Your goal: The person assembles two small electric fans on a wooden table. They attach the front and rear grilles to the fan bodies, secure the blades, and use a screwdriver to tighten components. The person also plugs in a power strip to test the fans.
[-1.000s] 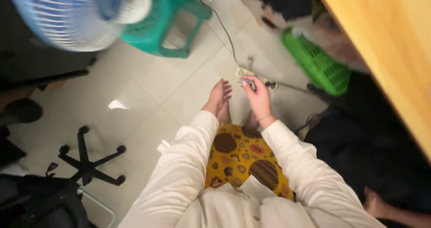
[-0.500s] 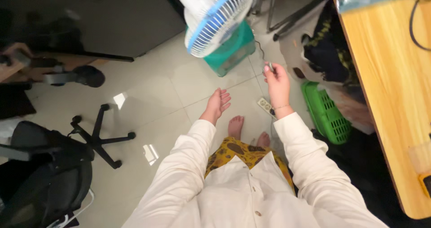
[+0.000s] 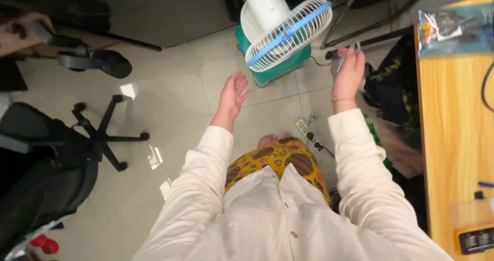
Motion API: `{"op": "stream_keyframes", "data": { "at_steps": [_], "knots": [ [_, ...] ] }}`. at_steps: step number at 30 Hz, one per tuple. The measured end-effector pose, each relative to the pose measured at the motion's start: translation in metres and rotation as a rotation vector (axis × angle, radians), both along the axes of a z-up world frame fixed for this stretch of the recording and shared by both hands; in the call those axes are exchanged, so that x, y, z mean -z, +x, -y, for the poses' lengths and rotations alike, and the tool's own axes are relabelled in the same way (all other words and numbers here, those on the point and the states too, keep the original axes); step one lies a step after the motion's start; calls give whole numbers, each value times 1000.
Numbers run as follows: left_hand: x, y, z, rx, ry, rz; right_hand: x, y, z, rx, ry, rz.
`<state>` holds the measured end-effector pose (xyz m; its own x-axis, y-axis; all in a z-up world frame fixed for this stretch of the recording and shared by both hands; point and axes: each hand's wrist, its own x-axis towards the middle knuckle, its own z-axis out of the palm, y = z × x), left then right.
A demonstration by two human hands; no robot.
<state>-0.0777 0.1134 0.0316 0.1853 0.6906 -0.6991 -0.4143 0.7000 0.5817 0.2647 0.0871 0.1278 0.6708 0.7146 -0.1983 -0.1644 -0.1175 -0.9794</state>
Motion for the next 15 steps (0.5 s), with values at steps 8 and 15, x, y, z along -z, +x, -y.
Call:
{"op": "stream_keyframes", "data": {
  "at_steps": [8,15],
  "knots": [
    [-8,44,-73,-77,-54,53,-15,26,-114,-233,90,-285],
    [12,75,-97,-218,-177,350,12,46,-171,-280,-150,-780]
  ]
}}
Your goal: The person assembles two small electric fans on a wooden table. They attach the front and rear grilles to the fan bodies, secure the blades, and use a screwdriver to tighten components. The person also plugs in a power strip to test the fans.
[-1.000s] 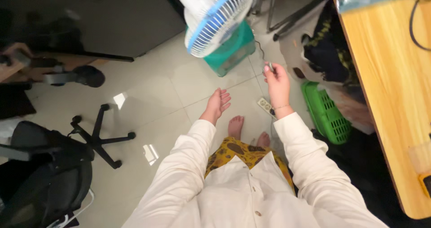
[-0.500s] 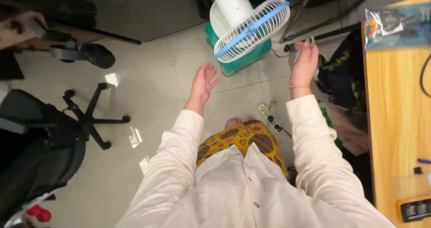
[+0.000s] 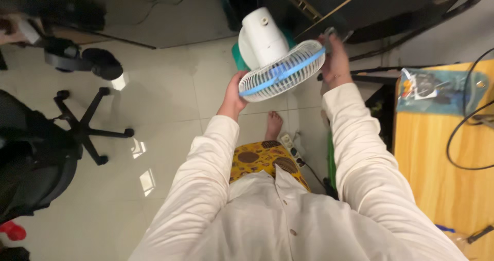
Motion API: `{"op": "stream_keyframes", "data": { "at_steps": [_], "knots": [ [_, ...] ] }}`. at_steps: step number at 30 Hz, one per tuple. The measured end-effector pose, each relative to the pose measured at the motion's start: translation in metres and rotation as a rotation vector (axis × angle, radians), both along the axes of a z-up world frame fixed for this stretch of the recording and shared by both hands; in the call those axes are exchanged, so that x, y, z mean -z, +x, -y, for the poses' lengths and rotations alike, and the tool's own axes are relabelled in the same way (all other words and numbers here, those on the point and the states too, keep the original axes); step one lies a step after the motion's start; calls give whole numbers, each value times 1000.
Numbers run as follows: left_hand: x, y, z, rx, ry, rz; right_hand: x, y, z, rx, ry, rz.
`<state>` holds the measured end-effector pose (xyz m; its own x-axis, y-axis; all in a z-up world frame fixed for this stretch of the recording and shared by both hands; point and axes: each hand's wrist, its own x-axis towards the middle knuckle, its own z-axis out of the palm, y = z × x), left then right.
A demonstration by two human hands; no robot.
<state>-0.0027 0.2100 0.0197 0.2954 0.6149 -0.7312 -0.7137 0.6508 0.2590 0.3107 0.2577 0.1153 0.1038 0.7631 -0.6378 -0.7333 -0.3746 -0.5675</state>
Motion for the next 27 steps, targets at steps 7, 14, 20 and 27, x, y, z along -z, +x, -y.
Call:
{"op": "stream_keyframes", "data": {
  "at_steps": [7,14,20,27],
  "knots": [
    [-10,8,2,-27,-37,111,-3,-1,8,-166,-13,29],
    [-37,-9,19,34,-102,105,-23,4,38,-197,-69,140],
    [-90,-23,50,180,-47,-26,-48,-6,97,-44,-74,132],
    [-168,-32,65,453,73,-85,-102,-15,205,221,100,91]
  ]
}}
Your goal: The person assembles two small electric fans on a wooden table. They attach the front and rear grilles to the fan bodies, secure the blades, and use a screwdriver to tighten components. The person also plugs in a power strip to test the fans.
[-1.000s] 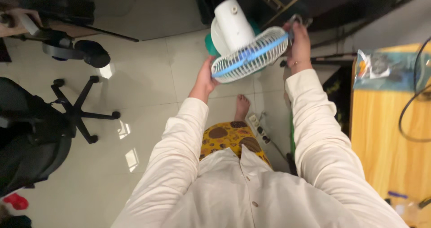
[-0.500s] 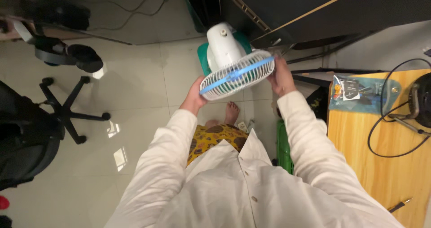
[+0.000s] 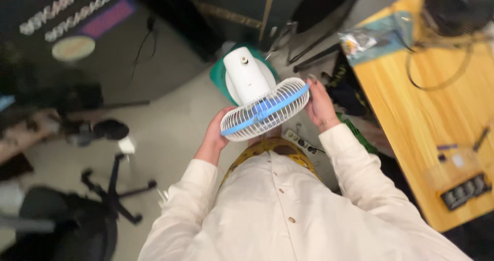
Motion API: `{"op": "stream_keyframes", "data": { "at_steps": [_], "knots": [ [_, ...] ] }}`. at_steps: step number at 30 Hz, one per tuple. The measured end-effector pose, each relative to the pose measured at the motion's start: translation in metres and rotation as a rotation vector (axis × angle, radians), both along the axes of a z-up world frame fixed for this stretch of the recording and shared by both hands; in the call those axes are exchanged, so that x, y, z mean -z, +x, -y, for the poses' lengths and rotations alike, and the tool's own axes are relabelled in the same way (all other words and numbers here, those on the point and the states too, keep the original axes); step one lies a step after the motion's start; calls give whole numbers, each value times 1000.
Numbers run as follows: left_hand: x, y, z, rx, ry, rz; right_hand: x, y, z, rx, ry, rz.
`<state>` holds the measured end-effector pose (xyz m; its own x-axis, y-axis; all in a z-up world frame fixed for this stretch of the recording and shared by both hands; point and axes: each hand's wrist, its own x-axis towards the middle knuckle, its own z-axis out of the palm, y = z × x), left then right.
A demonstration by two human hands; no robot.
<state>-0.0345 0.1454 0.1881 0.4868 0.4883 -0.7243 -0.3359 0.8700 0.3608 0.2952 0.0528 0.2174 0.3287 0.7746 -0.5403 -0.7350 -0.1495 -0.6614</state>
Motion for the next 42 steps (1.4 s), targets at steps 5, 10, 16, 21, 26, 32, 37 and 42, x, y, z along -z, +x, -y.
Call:
{"op": "stream_keyframes", "data": {
  "at_steps": [5,10,16,21,26,32,37,42],
  "knots": [
    [-53,24,-1,228,67,-28,-52,-2,85,206,10,-9],
    [-110,77,10,490,98,-19,-105,-8,169,428,96,-4],
    [-191,158,52,732,107,56,-188,1,261,606,61,120],
    [-250,224,99,879,145,193,-246,22,327,738,147,149],
    [-307,293,141,1013,161,202,-282,61,380,786,157,217],
    [-324,370,183,1047,208,352,-293,126,428,829,101,319],
    [-292,450,184,1141,310,181,-263,174,439,862,142,359],
    [-251,516,172,1249,376,139,-221,216,437,920,131,341]
  ]
}}
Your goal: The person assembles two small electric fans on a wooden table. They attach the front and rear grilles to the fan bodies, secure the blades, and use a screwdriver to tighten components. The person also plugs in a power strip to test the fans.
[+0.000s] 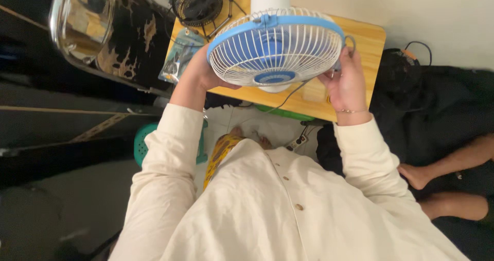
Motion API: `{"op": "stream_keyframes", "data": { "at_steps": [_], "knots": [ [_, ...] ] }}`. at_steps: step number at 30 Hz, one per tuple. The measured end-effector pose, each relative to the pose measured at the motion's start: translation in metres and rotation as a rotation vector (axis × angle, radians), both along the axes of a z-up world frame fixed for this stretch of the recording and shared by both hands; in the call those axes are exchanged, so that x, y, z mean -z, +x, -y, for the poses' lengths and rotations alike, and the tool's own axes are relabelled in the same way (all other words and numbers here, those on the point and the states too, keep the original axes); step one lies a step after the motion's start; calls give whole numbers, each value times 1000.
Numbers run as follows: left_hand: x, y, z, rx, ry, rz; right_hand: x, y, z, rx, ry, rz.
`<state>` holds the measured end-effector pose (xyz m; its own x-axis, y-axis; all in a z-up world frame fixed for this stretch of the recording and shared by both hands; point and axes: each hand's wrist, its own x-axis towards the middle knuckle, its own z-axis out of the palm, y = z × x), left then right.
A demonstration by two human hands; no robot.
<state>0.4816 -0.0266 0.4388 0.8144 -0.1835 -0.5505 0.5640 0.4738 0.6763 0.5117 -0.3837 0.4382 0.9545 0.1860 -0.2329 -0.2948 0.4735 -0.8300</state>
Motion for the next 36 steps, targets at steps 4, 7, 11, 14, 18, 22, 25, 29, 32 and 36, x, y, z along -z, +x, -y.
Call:
{"op": "stream_keyframes", "data": {
  "at_steps": [4,7,11,14,18,22,25,29,32,36],
  "knots": [
    [32,41,-8,2,-1,-92,30,23,-7,56,-36,-46],
    [60,63,-18,47,-9,-111,49,33,-11,85,-51,-91],
    [84,100,-34,107,-20,-118,55,50,-26,133,-43,-87],
    [99,123,-45,159,-60,-146,56,58,-40,163,-58,-107],
    [120,148,-60,213,-70,-171,66,68,-58,218,-65,-145],
    [135,169,-72,240,-95,-171,79,71,-69,268,-20,-112],
    [151,172,-76,269,-122,-200,87,70,-75,328,-6,-142],
    [166,167,-71,254,-265,-116,89,57,-76,343,43,-184],
    [163,162,-69,218,-288,-121,98,50,-70,331,18,-201],
    [146,156,-71,197,-192,-137,140,48,-56,371,-66,-195]
  ]
}}
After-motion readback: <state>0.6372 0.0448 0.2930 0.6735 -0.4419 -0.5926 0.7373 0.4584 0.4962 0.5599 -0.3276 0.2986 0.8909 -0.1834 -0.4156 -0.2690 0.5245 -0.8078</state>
